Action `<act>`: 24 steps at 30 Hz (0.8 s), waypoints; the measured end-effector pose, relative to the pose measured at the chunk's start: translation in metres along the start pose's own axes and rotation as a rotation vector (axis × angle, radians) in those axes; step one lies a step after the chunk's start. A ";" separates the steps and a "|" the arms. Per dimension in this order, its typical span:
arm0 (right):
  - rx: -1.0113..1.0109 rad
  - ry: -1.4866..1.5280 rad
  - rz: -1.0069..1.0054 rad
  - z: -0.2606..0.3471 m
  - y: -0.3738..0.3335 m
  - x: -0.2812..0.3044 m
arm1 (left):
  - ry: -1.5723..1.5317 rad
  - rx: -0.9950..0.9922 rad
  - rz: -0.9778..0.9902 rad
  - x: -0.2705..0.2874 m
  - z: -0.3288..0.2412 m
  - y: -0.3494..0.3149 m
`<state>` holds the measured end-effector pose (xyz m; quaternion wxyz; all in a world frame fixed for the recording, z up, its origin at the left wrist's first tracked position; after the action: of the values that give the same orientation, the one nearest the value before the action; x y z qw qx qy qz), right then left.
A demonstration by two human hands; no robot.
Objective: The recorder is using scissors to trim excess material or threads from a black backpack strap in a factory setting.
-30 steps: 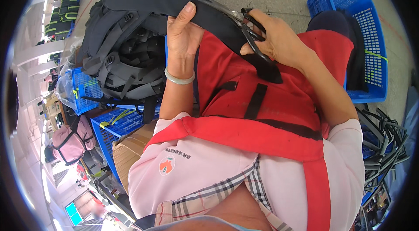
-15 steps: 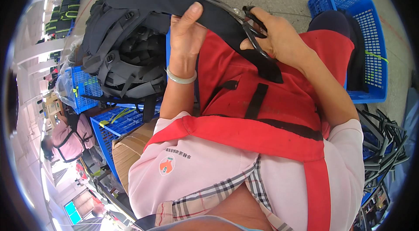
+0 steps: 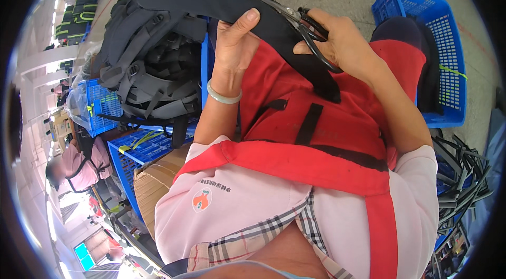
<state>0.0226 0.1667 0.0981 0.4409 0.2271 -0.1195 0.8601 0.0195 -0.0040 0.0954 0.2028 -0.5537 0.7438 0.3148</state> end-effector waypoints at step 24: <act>-0.100 -0.071 0.115 0.015 0.005 0.015 | -0.005 -0.055 -0.027 -0.001 -0.020 0.013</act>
<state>0.0154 0.1687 0.1189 0.3971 0.2282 -0.1907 0.8683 0.0087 -0.0142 0.1137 0.1934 -0.5684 0.7267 0.3338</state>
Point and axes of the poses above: each hand's wrist, its own y-axis towards the middle knuckle, its own x-axis out of the back of the hand, z = x × y, the point moved 7 cm from there along y, towards the middle knuckle, and after that the axes turned 8 degrees about z, right-handed, at the moved point
